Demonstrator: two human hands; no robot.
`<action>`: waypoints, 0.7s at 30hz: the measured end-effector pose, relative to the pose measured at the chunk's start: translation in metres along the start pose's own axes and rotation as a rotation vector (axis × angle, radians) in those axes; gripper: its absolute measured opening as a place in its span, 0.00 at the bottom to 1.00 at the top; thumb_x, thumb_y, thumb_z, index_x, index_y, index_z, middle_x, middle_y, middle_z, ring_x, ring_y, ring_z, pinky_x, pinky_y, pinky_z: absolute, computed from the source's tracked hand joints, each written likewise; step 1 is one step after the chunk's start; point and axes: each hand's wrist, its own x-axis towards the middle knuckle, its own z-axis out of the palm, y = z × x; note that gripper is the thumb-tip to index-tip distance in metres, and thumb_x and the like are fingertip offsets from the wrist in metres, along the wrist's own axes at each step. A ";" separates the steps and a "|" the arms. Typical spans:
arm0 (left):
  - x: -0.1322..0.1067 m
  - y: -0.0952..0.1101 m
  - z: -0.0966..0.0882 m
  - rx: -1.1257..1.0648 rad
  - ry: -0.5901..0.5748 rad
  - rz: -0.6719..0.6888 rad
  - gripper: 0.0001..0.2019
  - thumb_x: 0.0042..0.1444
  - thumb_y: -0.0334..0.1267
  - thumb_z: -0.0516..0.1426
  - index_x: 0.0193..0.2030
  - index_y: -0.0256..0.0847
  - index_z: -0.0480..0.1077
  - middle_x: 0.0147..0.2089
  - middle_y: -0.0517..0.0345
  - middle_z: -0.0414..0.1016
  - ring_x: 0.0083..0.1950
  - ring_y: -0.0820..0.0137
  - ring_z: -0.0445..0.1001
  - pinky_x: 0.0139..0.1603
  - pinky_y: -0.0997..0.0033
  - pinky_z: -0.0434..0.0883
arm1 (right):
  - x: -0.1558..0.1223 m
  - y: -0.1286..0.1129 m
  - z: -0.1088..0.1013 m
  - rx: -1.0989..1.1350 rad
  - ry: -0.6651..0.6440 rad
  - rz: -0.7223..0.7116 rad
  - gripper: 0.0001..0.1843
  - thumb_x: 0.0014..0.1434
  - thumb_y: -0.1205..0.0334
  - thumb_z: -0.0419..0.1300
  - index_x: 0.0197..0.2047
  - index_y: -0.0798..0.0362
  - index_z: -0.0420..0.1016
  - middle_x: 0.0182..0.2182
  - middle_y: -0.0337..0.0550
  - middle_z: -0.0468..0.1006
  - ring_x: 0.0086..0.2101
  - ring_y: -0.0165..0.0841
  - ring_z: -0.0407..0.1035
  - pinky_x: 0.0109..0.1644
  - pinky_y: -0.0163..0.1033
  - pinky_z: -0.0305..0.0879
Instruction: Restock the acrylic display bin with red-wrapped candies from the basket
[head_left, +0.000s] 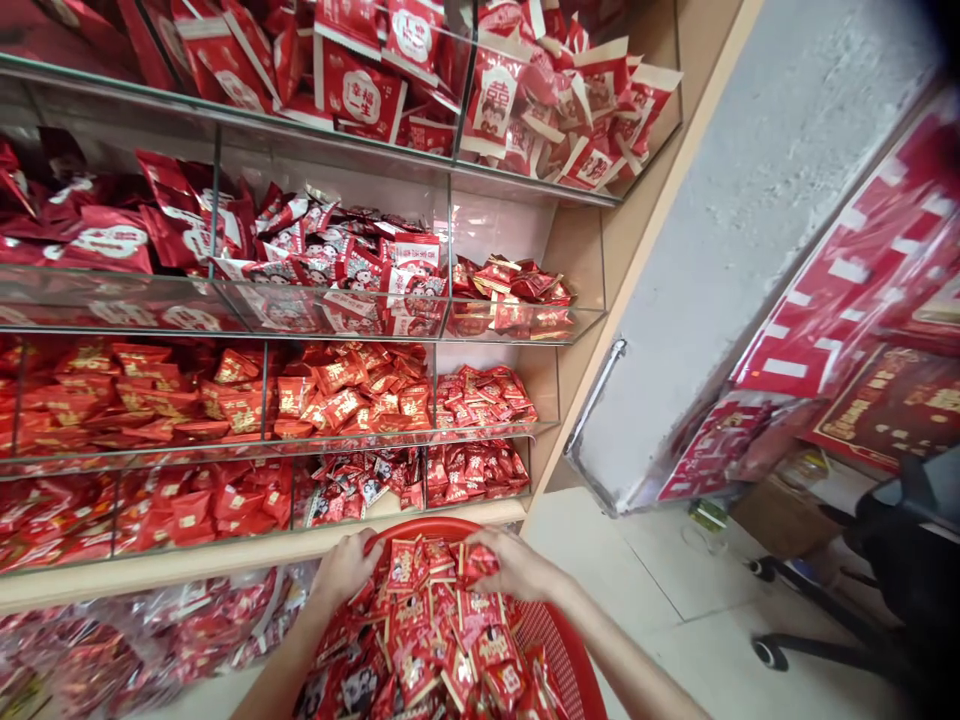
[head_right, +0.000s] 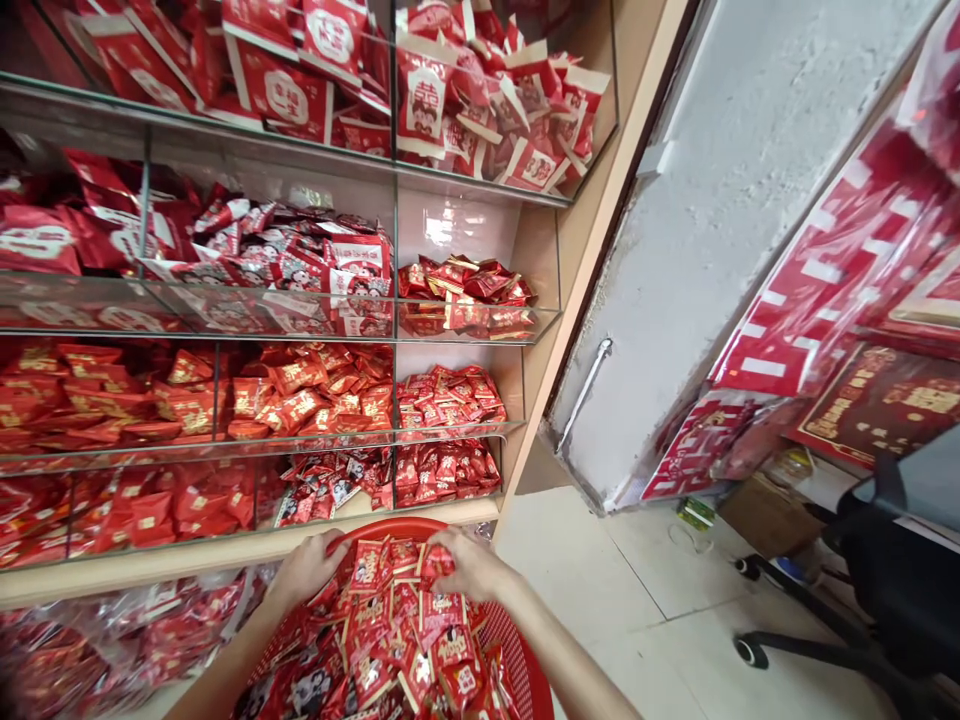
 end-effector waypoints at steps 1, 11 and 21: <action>-0.001 0.000 0.000 0.003 0.002 -0.006 0.21 0.59 0.51 0.43 0.47 0.44 0.71 0.46 0.49 0.79 0.49 0.62 0.75 0.49 0.68 0.66 | 0.004 0.003 0.012 -0.105 -0.022 0.005 0.33 0.43 0.59 0.69 0.54 0.49 0.69 0.51 0.47 0.71 0.53 0.44 0.62 0.59 0.48 0.55; -0.004 0.002 -0.002 0.010 0.004 -0.013 0.21 0.60 0.51 0.43 0.46 0.44 0.71 0.46 0.49 0.79 0.50 0.62 0.75 0.49 0.68 0.66 | 0.011 0.022 0.049 -0.301 -0.044 -0.055 0.32 0.50 0.57 0.64 0.59 0.46 0.64 0.51 0.47 0.69 0.51 0.43 0.63 0.55 0.46 0.59; -0.006 0.003 -0.003 0.029 0.004 -0.002 0.21 0.59 0.50 0.43 0.46 0.44 0.71 0.45 0.48 0.79 0.49 0.60 0.76 0.47 0.66 0.67 | 0.002 0.032 0.056 -0.190 -0.041 -0.067 0.49 0.42 0.47 0.69 0.65 0.47 0.56 0.56 0.49 0.65 0.55 0.46 0.58 0.59 0.48 0.55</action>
